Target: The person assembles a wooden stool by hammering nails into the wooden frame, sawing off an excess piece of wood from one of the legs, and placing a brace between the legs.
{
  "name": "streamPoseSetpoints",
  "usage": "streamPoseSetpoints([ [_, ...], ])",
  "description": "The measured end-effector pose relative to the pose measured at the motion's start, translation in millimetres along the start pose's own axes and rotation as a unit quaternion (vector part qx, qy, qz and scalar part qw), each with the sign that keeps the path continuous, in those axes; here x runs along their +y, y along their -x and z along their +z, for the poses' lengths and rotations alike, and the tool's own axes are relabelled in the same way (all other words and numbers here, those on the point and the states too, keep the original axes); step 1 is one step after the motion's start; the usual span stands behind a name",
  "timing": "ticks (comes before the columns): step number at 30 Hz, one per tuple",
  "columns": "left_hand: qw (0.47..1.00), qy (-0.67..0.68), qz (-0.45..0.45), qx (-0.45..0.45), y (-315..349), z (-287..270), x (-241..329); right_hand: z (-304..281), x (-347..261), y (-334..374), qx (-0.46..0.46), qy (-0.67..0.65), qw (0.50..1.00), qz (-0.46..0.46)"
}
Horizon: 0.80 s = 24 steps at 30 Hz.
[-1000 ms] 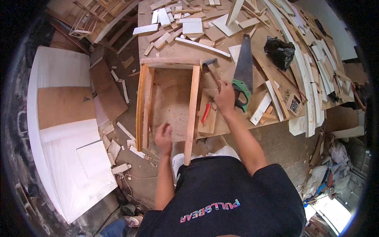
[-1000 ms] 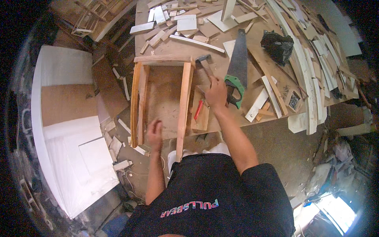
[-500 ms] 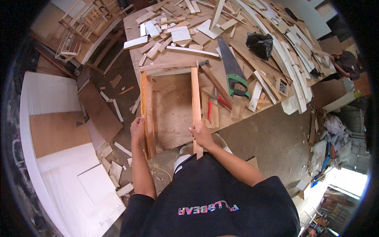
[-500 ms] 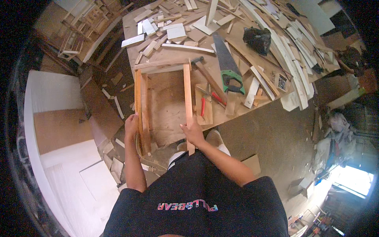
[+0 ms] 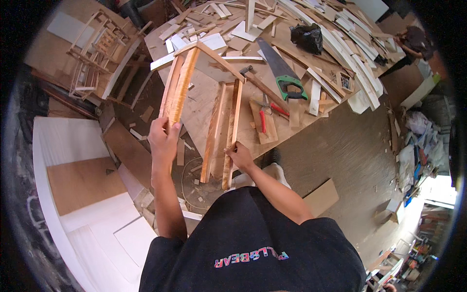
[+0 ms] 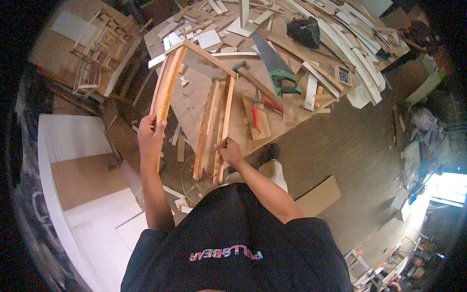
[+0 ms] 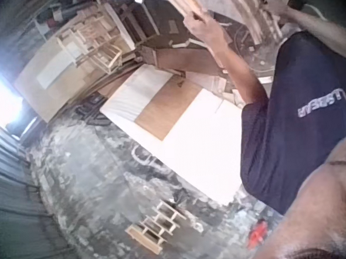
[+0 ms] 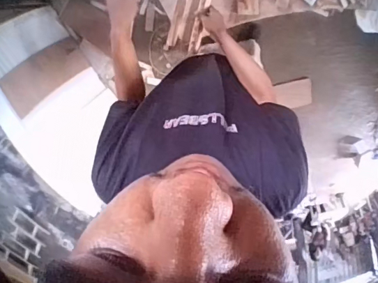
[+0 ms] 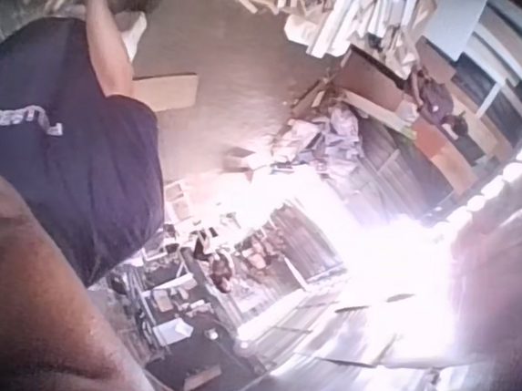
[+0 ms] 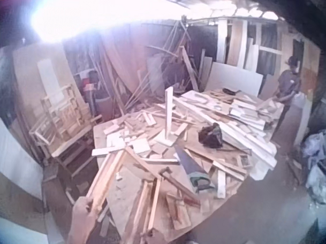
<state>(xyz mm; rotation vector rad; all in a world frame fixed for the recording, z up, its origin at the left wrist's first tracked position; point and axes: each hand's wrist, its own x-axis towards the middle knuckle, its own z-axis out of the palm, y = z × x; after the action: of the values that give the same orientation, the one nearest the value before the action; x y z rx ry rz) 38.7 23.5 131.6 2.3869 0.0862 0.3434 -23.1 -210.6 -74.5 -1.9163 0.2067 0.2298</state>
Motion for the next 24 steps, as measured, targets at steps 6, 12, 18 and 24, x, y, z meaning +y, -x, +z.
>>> streamPoseSetpoints([
  [6,0.999,-0.031,0.037,-0.007,47,42,64,11,14,2,0.103,0.032,0.99,-0.087],
  [12,0.995,0.0,0.02,-0.099,55,53,87,-21,30,21,0.021,0.094,0.992,-0.078],
  [18,0.99,-0.027,0.079,-0.114,71,38,88,-66,58,45,0.037,0.055,0.998,0.021],
  [24,0.967,0.045,0.243,-0.062,99,42,136,-129,18,70,0.088,-0.047,0.991,0.085],
])
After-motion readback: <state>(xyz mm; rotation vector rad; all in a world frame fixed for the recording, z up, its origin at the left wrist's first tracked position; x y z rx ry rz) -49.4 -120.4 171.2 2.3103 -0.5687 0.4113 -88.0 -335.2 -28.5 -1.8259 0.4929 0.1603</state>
